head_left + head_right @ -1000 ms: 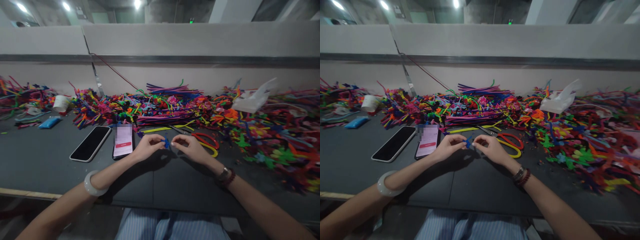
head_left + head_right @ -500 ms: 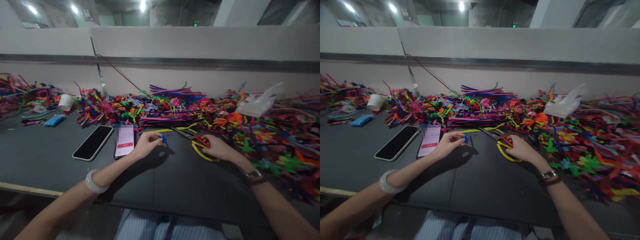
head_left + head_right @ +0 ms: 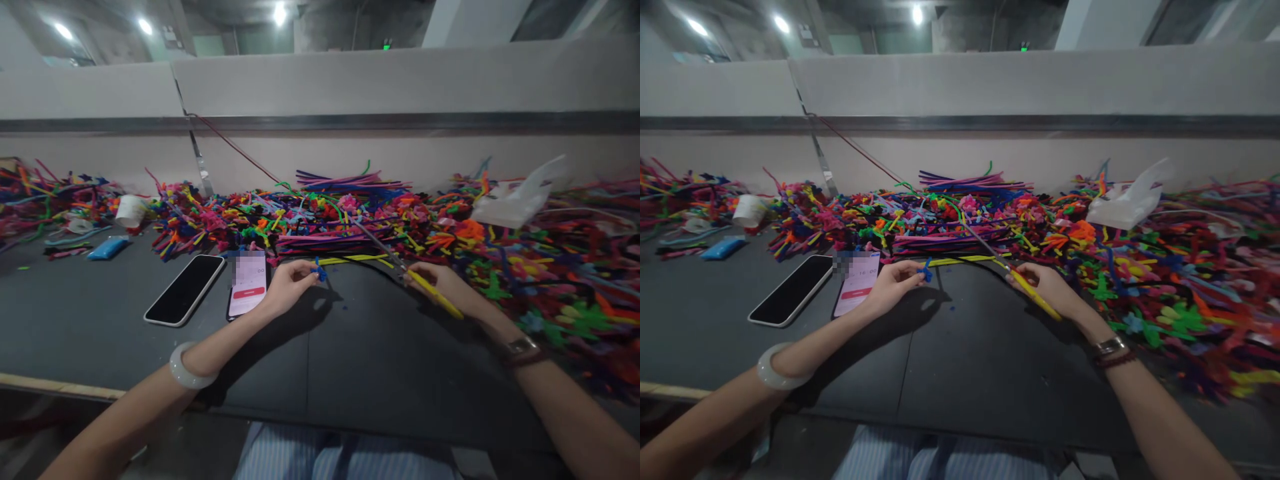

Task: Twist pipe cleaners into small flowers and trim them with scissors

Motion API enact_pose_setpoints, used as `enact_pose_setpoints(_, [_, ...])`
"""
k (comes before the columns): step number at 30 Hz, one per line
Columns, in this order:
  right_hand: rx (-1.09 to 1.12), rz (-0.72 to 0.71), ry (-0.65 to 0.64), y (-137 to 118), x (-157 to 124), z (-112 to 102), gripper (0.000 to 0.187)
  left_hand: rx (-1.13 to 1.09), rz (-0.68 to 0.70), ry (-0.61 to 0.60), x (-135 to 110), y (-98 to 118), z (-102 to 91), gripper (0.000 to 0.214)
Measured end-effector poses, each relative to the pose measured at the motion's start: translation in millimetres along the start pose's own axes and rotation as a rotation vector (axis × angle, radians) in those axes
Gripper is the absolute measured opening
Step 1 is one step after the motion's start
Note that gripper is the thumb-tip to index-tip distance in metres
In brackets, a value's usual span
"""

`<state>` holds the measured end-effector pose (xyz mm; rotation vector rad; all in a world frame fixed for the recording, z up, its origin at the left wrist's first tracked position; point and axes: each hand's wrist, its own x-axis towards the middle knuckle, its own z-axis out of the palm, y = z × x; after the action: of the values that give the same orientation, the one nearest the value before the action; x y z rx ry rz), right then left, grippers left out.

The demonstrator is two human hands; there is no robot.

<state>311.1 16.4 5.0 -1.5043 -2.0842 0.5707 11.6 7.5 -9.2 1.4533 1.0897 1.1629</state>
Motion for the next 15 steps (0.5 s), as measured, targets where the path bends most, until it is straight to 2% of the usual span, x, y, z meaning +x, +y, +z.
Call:
enact_pose_setpoints(3, [0.032, -0.015, -0.024, -4.2, -1.3, 2.5, 0.031, 0.015, 0.017, 0.008, 0.1, 0.5, -0.2, 0.021])
enact_pose_setpoints(4, [0.002, -0.037, 0.003, -5.6, -1.9, 3.6, 0.032, 0.029, 0.029, 0.015, 0.2, 0.8, -0.4, 0.021])
enact_pose_setpoints(8, [-0.217, -0.152, 0.078, -9.0, -4.2, 6.3, 0.029, 0.089, 0.075, 0.043, 0.6, 1.3, -1.9, 0.021])
enact_pose_setpoints(11, [-0.403, -0.282, 0.116, -8.2, -5.8, 6.8, 0.034, 0.103, 0.104, 0.054, 1.3, 0.6, -3.3, 0.02])
enact_pose_setpoints(15, [-0.502, -0.394, 0.133, -6.7, -7.8, 7.5, 0.04, 0.104, 0.133, 0.064, 1.8, -0.3, -4.1, 0.019])
